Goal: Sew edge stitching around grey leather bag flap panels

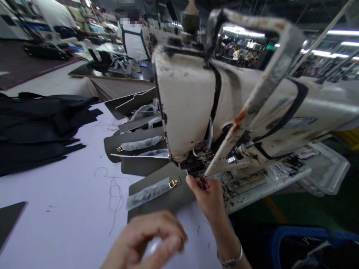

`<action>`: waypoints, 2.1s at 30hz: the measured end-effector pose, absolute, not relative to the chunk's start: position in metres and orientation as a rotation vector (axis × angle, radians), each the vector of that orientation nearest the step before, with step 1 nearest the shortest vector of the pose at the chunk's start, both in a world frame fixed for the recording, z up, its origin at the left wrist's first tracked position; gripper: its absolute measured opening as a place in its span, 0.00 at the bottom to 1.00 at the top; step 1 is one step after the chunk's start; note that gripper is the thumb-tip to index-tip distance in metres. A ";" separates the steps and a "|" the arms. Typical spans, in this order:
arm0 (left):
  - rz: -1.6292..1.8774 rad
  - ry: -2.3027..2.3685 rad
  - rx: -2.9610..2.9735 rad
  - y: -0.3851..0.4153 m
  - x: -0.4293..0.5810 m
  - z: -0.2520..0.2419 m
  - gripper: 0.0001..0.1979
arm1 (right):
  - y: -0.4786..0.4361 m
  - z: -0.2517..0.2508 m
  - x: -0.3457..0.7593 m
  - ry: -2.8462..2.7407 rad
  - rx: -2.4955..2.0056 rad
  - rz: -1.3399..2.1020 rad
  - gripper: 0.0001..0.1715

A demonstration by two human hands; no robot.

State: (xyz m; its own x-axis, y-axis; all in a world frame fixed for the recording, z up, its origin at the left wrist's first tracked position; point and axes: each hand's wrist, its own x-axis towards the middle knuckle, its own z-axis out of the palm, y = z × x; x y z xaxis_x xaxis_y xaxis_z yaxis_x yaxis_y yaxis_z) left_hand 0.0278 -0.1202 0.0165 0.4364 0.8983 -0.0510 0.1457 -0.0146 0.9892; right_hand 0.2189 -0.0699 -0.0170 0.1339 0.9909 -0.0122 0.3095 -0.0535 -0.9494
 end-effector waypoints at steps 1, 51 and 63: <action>0.914 1.165 1.560 -0.103 0.017 0.021 0.11 | -0.074 -0.012 0.221 -1.314 -1.558 0.850 0.29; 0.254 1.918 2.806 -0.009 -0.021 0.046 0.17 | -0.047 0.022 0.110 0.224 -0.504 1.965 0.21; 0.285 2.211 2.774 0.028 -0.020 0.097 0.27 | -0.081 0.011 0.108 -0.097 -0.523 2.053 0.23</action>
